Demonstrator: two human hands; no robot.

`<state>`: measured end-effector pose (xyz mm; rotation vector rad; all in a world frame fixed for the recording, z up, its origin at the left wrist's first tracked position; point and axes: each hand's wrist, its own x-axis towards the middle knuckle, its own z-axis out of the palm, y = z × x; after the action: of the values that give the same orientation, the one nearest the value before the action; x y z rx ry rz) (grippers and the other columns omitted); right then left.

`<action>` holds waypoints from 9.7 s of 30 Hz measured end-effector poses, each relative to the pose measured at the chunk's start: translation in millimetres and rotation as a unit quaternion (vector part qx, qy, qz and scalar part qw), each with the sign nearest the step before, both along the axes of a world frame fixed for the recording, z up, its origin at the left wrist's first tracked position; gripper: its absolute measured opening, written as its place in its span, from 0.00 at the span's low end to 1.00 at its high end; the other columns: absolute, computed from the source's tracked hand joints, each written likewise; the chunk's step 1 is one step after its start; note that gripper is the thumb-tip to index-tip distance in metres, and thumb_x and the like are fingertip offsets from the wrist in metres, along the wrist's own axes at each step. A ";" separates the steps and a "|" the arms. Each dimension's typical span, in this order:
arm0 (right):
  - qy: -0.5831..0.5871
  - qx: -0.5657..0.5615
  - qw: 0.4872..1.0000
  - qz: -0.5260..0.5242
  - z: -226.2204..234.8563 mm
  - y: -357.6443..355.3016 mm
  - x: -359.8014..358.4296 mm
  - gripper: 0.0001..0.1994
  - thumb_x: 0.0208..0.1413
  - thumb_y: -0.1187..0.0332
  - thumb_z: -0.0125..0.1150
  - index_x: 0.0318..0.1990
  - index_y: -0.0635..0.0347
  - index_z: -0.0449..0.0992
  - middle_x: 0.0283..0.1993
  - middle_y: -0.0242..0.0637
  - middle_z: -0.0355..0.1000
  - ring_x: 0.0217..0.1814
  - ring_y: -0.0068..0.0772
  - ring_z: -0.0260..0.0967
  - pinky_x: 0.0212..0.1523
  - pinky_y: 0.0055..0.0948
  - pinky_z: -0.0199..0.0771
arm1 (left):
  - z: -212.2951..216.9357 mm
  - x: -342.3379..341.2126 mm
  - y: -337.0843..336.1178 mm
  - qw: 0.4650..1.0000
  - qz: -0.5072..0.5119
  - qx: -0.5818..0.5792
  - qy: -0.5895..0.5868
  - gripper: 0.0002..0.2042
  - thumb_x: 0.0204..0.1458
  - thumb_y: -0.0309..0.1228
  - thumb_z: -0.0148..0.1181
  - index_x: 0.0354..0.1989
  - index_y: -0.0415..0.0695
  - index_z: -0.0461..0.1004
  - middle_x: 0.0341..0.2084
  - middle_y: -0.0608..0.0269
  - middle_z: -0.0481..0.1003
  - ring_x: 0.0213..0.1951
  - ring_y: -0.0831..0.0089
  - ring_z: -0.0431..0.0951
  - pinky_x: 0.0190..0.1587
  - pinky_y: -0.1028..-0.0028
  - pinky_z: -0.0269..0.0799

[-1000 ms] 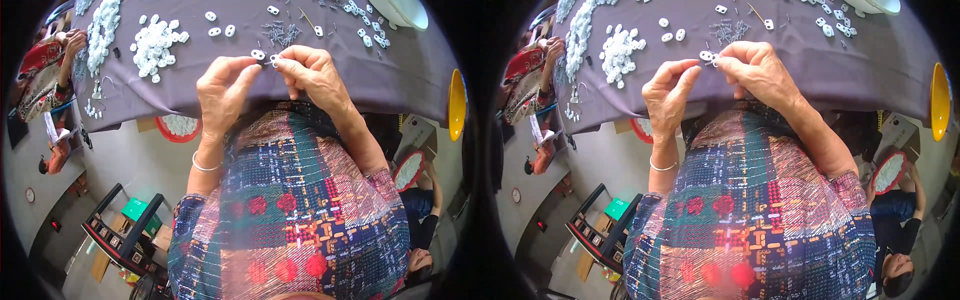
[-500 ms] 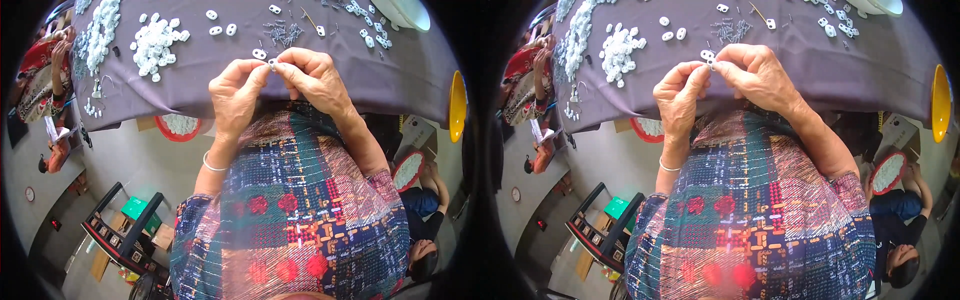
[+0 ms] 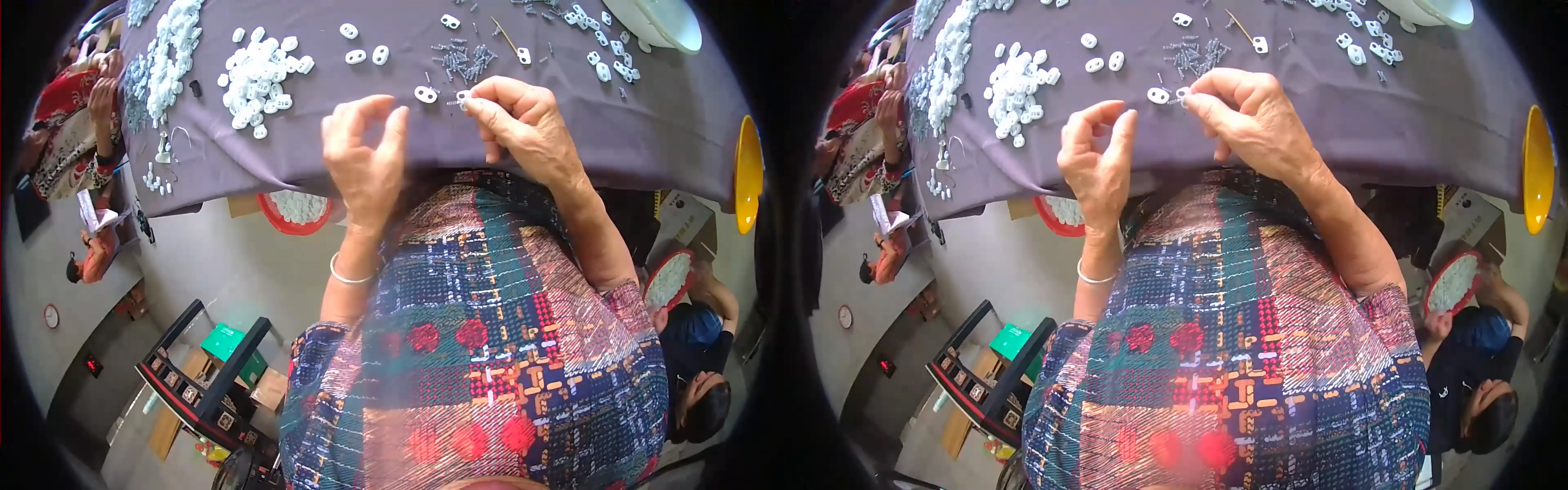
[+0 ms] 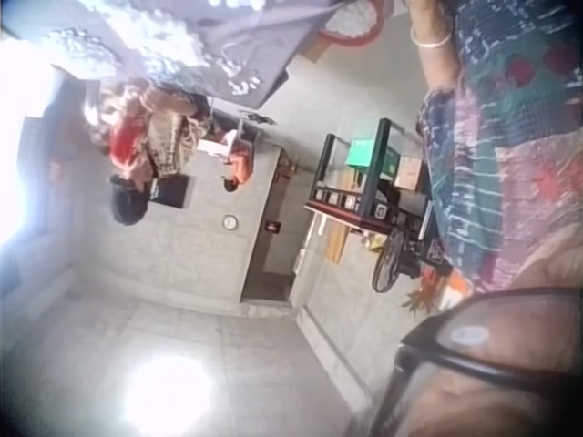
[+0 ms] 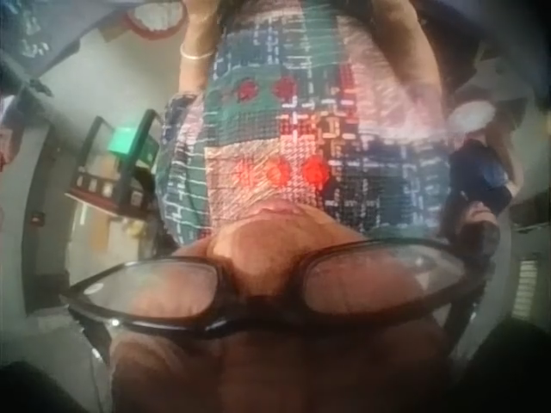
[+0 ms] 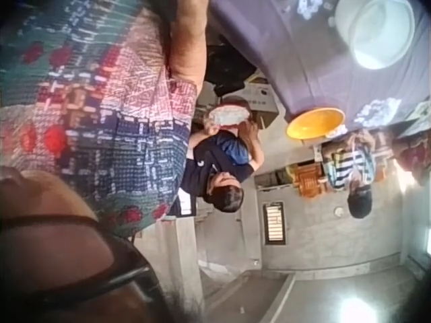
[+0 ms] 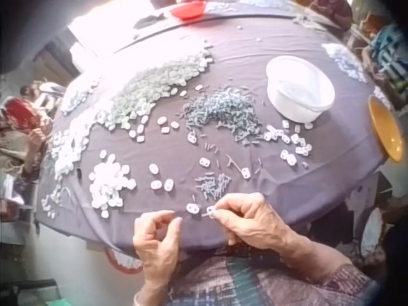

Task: The person assembles plastic components by fitting springs and plastic pieces together by hand, then sweeps the assembled pieces into a basket.

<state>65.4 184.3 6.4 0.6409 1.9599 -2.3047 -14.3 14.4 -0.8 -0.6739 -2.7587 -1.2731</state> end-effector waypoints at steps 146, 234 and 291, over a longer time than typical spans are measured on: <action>0.194 0.529 0.801 0.203 -6.2 -13.4 -11.9 0.10 0.46 0.66 0.57 0.23 0.63 0.66 0.20 0.43 0.67 0.24 0.44 0.70 0.24 0.37 0.69 | 6.2 21.3 -2.8 0.810 -0.015 0.295 -0.506 0.08 0.54 0.28 0.56 0.35 0.34 0.74 0.25 0.61 0.76 0.25 0.80 0.74 0.28 0.83 0.72; 0.267 0.435 0.857 0.071 22.4 -23.0 -57.4 0.18 0.46 0.78 0.60 0.48 0.64 0.69 0.30 0.38 0.68 0.27 0.30 0.68 0.28 0.25 0.71 | 20.4 -36.9 -14.4 0.756 0.016 0.454 -0.470 0.08 0.53 0.30 0.57 0.36 0.37 0.72 0.30 0.58 0.76 0.28 0.72 0.78 0.28 0.77 0.75; 0.053 0.011 0.998 0.042 21.7 -33.8 -38.9 0.06 0.58 0.72 0.51 0.38 0.66 0.71 0.25 0.28 0.67 0.23 0.16 0.62 0.23 0.16 0.65 | 26.8 1.4 -6.3 0.882 -0.039 0.329 -0.335 0.09 0.57 0.31 0.52 0.32 0.36 0.71 0.24 0.66 0.73 0.25 0.82 0.71 0.29 0.82 0.68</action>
<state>26.5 150.5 28.1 0.4370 2.0169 -2.3156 -12.9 8.1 26.0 -0.3093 -2.3814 -2.6862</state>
